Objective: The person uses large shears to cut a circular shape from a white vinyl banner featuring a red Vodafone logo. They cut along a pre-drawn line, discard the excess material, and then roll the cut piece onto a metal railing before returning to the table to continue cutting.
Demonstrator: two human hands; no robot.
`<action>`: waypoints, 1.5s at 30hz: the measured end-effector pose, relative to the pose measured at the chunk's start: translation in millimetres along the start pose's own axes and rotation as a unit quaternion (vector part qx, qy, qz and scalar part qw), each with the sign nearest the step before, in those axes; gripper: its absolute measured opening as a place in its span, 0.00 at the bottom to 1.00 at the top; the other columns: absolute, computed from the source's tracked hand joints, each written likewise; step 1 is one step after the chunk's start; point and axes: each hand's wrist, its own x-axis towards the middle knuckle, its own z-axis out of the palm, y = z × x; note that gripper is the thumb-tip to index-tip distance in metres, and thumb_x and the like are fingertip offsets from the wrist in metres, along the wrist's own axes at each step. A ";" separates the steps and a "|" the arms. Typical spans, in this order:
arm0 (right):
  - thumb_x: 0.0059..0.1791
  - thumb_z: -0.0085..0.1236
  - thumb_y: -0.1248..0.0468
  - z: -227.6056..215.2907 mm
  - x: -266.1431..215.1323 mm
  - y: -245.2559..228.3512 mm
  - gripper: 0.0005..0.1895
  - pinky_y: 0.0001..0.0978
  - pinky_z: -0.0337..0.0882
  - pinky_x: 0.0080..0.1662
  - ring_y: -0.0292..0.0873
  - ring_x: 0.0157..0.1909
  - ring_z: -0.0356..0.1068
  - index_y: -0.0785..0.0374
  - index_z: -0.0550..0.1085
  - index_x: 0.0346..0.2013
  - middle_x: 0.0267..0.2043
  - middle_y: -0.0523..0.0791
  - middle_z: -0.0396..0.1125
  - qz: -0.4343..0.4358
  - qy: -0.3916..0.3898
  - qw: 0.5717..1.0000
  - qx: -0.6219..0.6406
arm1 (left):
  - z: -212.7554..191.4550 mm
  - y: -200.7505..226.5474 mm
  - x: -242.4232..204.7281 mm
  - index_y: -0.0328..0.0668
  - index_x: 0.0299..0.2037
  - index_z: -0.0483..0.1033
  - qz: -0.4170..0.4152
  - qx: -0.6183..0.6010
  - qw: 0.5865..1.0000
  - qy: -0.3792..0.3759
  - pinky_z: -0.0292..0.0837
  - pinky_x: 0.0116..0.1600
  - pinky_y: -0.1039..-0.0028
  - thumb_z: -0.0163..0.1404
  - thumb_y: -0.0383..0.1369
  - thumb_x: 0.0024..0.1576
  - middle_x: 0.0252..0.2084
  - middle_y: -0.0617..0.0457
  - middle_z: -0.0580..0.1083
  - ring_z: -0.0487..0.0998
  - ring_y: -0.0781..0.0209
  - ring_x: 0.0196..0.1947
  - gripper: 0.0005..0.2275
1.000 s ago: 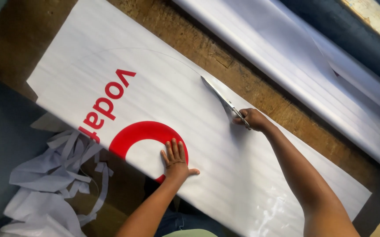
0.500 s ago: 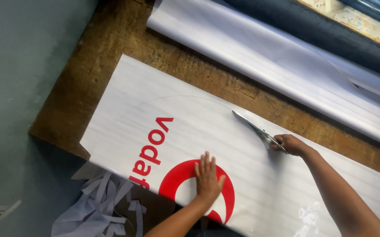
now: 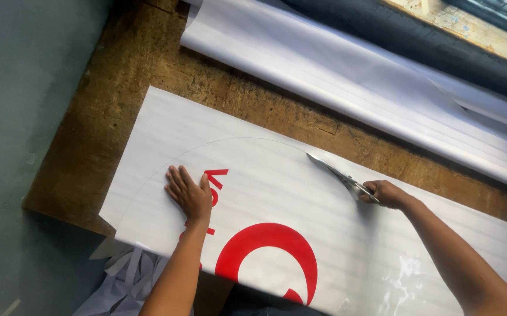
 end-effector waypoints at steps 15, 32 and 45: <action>0.47 0.74 0.58 -13.1 -14.6 -10.9 0.13 0.35 0.70 0.32 0.47 0.23 0.72 0.63 0.80 0.28 0.16 0.49 0.68 -0.016 -0.030 0.999 -0.033 | 4.3 2.8 0.0 0.29 0.73 0.67 0.056 0.023 0.989 0.133 0.40 0.79 0.43 0.52 0.49 0.66 0.78 0.30 0.61 0.58 0.33 0.79 0.33; 0.45 0.76 0.57 -34.2 14.7 -39.4 0.14 0.31 0.66 0.26 0.42 0.19 0.67 0.59 0.77 0.27 0.13 0.47 0.64 -0.102 -0.070 0.992 -0.031 | 7.8 -2.6 -1.0 0.30 0.79 0.60 0.034 0.020 0.998 0.048 0.27 0.79 0.44 0.50 0.49 0.72 0.82 0.32 0.52 0.45 0.34 0.82 0.33; 0.46 0.74 0.59 -39.8 16.2 -52.4 0.13 0.31 0.67 0.27 0.45 0.19 0.70 0.63 0.77 0.28 0.14 0.49 0.67 -0.111 -0.074 0.989 -0.060 | 10.5 -4.3 -1.7 0.33 0.81 0.56 0.018 0.017 1.000 0.014 0.22 0.79 0.44 0.49 0.50 0.73 0.83 0.33 0.47 0.39 0.35 0.83 0.34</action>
